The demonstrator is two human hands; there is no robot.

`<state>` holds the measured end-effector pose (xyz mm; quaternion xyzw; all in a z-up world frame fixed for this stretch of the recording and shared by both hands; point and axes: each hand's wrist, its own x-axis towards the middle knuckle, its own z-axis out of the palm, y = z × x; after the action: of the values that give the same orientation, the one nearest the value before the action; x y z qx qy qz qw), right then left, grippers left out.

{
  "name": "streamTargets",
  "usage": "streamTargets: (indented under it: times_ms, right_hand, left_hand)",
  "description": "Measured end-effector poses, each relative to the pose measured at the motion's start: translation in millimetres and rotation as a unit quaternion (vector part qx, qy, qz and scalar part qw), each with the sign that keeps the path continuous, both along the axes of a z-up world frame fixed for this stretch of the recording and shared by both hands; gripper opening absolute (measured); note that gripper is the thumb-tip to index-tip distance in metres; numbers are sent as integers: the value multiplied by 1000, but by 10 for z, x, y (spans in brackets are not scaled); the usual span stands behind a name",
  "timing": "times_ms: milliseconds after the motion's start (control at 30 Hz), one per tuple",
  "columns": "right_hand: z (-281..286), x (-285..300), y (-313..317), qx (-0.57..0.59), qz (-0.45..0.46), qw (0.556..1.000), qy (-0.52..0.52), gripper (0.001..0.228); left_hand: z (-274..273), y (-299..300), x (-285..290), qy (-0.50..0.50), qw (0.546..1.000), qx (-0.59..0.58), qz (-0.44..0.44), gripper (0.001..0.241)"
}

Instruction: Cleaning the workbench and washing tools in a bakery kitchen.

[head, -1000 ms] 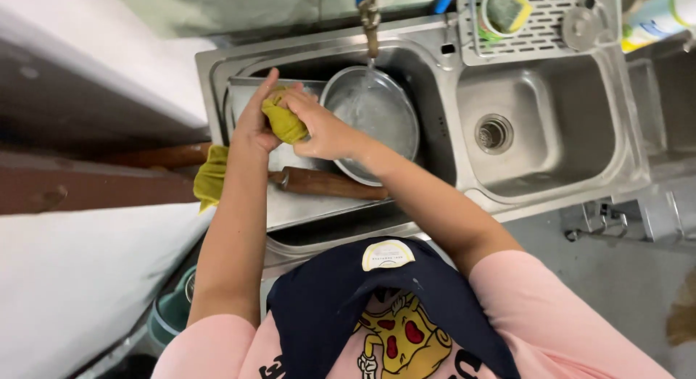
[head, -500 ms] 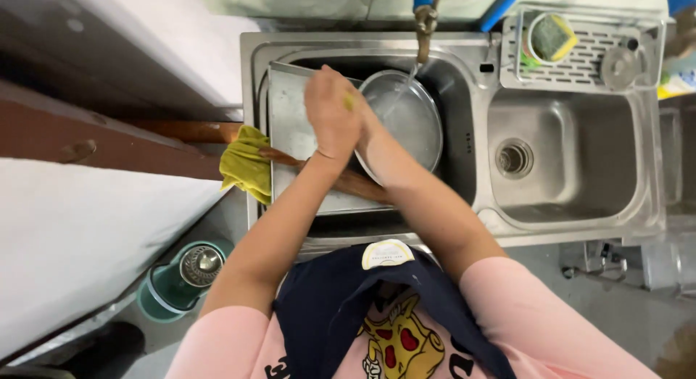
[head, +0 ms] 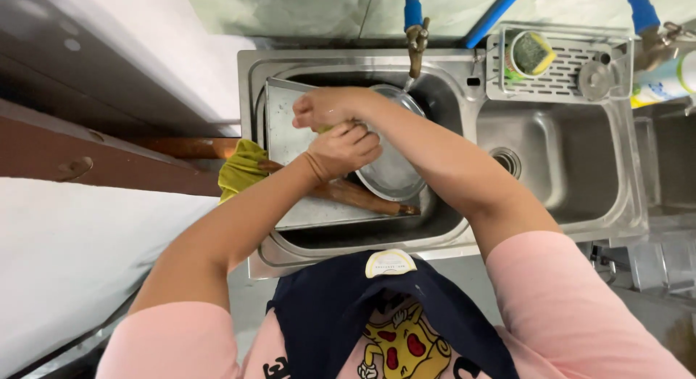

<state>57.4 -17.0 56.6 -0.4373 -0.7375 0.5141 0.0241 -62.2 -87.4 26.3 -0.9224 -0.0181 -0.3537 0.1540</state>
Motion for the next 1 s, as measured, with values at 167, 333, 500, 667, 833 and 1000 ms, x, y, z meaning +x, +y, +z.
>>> streamTargets:
  times_ms: [167, 333, 500, 667, 833, 1000]
  right_hand:
    - [-1020, 114, 74, 174, -35, 965, -195, 28]
    - [-1312, 672, 225, 271, -258, 924, -86, 33]
    - [-552, 1132, -420, -86, -515, 804, 283, 49]
    - [-205, 1313, -659, -29, -429, 831, 352, 43]
    - [-16, 2182, -850, 51, -444, 861, 241, 36]
    - [-1044, 4058, -930, 448, -574, 678, -106, 17]
  left_hand:
    - [-582, 212, 323, 36, 995, -82, -53, 30]
    - [-499, 473, 68, 166, 952, -219, -138, 28]
    - [-200, 517, -6, 88, 955, -268, 86, 31]
    - [-148, 414, 407, -31, 875, -445, 186, 67]
    - [-534, 620, 719, 88, 726, -657, 182, 73]
    - [-520, 458, 953, 5, 618, -782, 81, 69]
